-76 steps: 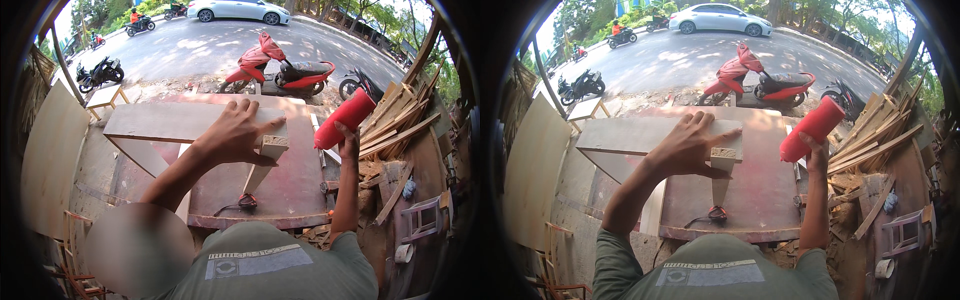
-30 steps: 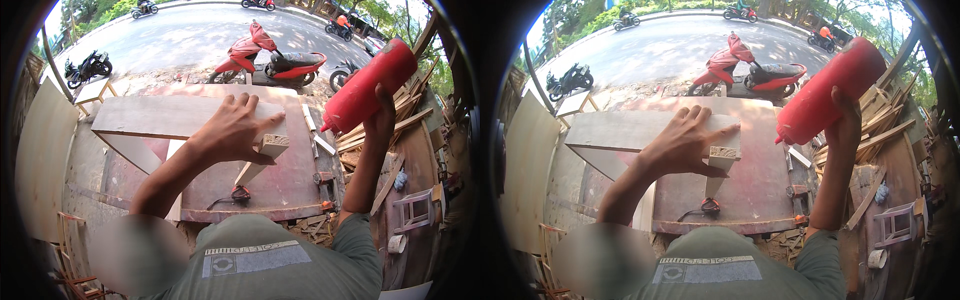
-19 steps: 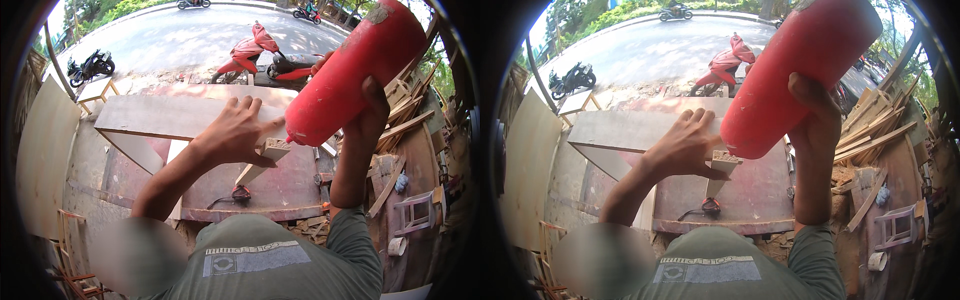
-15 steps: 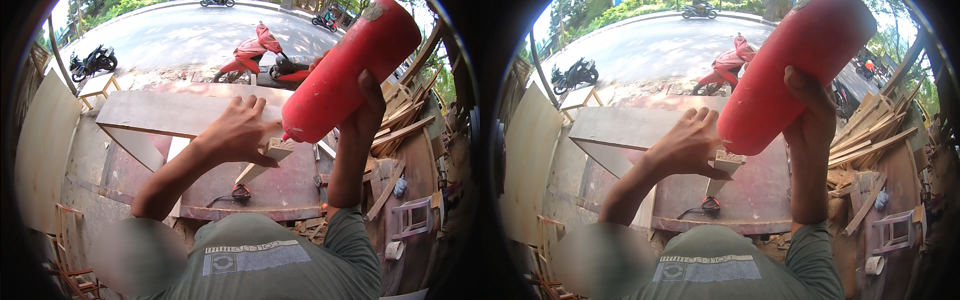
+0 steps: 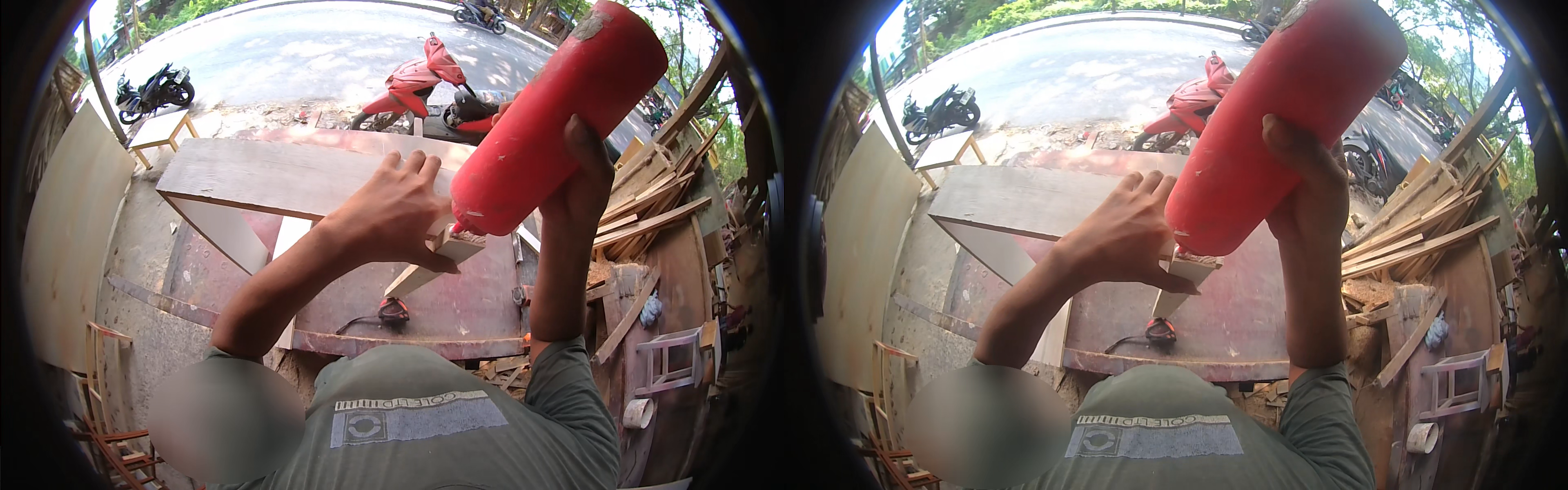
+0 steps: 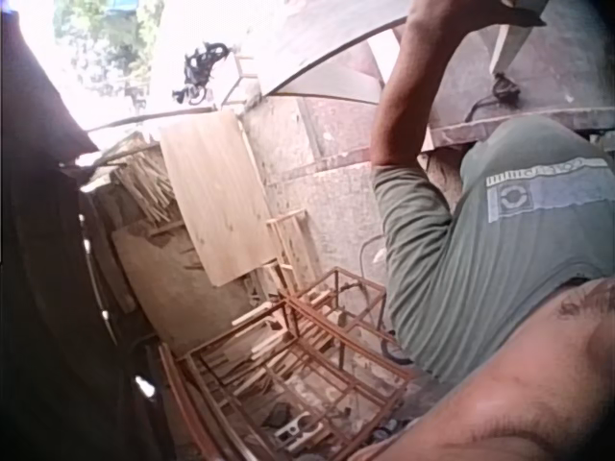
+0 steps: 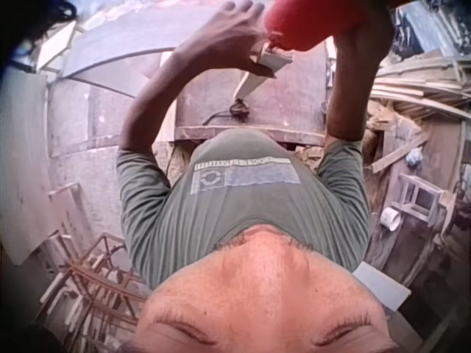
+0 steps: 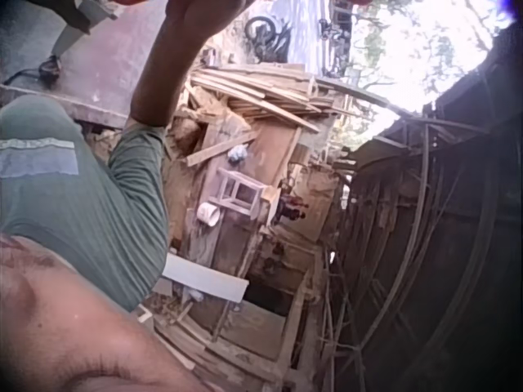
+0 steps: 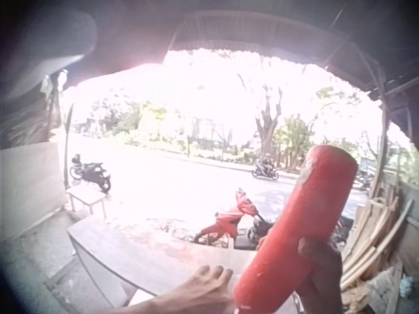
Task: The person applies glue to the edges of wooden boards and uses a pneumatic nail gun to join them together into a rectangular frame.
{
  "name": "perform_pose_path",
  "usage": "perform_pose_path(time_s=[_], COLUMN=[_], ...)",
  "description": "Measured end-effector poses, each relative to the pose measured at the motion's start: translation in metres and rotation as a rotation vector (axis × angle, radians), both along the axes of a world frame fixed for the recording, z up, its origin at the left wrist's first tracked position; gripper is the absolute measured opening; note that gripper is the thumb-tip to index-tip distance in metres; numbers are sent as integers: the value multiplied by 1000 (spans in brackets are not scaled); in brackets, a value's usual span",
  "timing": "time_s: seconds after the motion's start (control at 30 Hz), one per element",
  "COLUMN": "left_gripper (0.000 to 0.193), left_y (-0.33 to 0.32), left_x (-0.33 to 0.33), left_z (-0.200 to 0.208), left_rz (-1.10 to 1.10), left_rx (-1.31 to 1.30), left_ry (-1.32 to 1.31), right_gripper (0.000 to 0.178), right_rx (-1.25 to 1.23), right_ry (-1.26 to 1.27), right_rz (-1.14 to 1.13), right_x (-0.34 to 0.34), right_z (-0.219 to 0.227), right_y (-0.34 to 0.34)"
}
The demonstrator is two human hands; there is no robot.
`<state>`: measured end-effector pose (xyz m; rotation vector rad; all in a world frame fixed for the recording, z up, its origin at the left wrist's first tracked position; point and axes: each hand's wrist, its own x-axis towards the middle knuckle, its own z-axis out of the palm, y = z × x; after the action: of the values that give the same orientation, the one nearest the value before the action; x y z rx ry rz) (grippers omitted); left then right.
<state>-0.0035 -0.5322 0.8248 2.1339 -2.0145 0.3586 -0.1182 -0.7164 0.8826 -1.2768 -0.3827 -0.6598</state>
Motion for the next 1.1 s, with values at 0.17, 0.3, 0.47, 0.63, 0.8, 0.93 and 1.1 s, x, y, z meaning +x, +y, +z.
perform_pose_path(time_s=[0.17,0.3,0.47,0.63,0.8,0.93,1.1], left_gripper=[75,86,87,92,96,96,97], left_y=[1,3,5,7,8,3,6], left_x=[0,2,-2,-1,5,4,1], left_z=[-3,-8,-3,1,-3,1,8], left_rz=[-1,-11,24,18,27,10,15], left_rx=[-37,-109,-50,-40,-99,-113,-64], left_ry=[9,-44,27,65,5,-18,15], right_gripper=[63,64,68,63,70,69,85], right_rx=[20,58,39,48,-65,-384,-793], right_ry=[-18,-21,-15,-36,250,763,1119], right_rz=[20,-23,-105,58,-133,-410,-573], right_x=[-3,-9,-15,-30,-53,-44,-59], right_z=[-8,-6,-5,-5,-62,-225,-390], right_y=[-23,-25,-26,-31,-76,-150,-176])
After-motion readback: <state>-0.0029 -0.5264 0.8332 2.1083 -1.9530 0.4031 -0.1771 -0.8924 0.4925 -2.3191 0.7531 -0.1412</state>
